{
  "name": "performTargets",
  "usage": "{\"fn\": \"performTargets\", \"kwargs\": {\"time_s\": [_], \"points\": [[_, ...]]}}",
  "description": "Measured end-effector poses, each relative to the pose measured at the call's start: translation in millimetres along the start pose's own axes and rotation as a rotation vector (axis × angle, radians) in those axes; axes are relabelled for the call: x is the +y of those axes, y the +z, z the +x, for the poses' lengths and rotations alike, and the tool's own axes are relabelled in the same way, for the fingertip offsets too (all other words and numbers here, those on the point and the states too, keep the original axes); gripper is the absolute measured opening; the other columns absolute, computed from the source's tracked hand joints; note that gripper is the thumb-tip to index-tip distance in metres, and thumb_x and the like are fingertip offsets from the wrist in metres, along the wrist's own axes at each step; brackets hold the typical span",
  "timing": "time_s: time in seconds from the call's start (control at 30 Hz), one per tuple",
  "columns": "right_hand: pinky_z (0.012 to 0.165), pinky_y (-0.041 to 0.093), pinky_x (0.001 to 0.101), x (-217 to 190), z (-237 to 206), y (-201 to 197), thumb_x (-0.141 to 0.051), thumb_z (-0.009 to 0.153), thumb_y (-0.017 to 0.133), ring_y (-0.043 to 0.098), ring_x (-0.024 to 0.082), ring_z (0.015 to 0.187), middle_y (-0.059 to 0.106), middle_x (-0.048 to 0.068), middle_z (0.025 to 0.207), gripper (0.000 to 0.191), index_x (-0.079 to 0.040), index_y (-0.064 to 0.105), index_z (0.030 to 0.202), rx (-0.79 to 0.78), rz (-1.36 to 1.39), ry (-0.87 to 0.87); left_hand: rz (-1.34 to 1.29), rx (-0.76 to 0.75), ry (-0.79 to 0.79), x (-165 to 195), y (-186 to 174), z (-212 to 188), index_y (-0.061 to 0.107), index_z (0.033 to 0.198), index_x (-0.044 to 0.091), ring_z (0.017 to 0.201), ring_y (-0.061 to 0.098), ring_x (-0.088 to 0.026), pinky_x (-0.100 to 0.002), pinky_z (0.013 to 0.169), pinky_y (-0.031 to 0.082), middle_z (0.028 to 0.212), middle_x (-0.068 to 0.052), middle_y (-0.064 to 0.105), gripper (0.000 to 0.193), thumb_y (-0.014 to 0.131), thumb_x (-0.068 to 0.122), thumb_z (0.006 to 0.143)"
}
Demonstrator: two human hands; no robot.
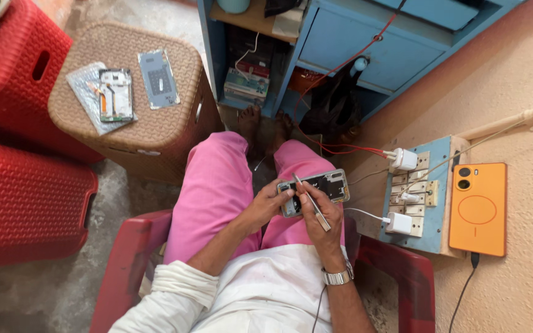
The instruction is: The person cleans the interior of a disassembled smartphone with a brush, then uses a metal spudger to pry and adjust internal components. The phone is held on the lap while connected to a power source.
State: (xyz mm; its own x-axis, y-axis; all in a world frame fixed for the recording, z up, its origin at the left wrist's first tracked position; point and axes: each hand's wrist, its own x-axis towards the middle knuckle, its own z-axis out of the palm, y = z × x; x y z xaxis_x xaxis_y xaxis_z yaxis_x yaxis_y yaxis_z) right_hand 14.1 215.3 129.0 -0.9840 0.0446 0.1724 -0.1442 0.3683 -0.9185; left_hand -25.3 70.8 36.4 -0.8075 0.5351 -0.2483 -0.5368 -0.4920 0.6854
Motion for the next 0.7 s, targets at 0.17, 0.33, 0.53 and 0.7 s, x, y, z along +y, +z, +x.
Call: {"fn": "performTargets", "kwargs": {"time_s": [0.17, 0.33, 0.53, 0.7], "points": [[0.085, 0.06, 0.0265, 11.9, -10.7, -9.1, -0.008, 0.1, 0.064, 0.075, 0.015, 0.102, 0.078, 0.011, 0.112, 0.028, 0.001, 0.07, 0.126, 0.042, -0.12, 0.019, 0.128, 0.045, -0.009, -11.4, 0.4, 8.9, 0.053, 0.125, 0.005, 0.101, 0.065, -0.014, -0.035, 0.084, 0.061, 0.11, -0.006, 0.063, 0.026, 0.056, 0.022, 0.105], [0.081, 0.06, 0.0262, 26.9, -14.3, -12.1, -0.007, 0.099, 0.064, 0.075, 0.014, 0.096, 0.079, 0.011, 0.109, 0.027, 0.001, 0.072, 0.123, 0.109, -0.036, 0.098, 0.08, 0.022, 0.02, -18.1, 5.1, 14.7, 0.05, 0.127, 0.005, 0.103, 0.066, -0.014, -0.033, 0.088, 0.061, 0.111, -0.006, 0.062, 0.028, 0.056, 0.022, 0.106], [0.08, 0.06, 0.0253, 29.8, -17.1, -19.5, -0.007, 0.1, 0.062, 0.073, 0.012, 0.095, 0.078, 0.01, 0.107, 0.024, 0.002, 0.073, 0.12, 0.11, 0.006, 0.09, 0.153, -0.002, 0.007, -23.6, 9.6, 13.7, 0.047, 0.13, 0.005, 0.104, 0.062, -0.014, -0.033, 0.089, 0.058, 0.112, -0.007, 0.06, 0.03, 0.057, 0.02, 0.106], [0.083, 0.058, 0.0236, 43.4, -20.1, -20.3, -0.009, 0.102, 0.062, 0.071, 0.011, 0.096, 0.078, 0.009, 0.109, 0.025, 0.001, 0.072, 0.123, 0.106, 0.105, 0.143, 0.161, -0.06, -0.035, -25.9, 3.2, 14.9, 0.043, 0.133, 0.008, 0.114, 0.06, -0.015, -0.035, 0.097, 0.056, 0.119, -0.007, 0.059, 0.037, 0.061, 0.017, 0.102]]}}
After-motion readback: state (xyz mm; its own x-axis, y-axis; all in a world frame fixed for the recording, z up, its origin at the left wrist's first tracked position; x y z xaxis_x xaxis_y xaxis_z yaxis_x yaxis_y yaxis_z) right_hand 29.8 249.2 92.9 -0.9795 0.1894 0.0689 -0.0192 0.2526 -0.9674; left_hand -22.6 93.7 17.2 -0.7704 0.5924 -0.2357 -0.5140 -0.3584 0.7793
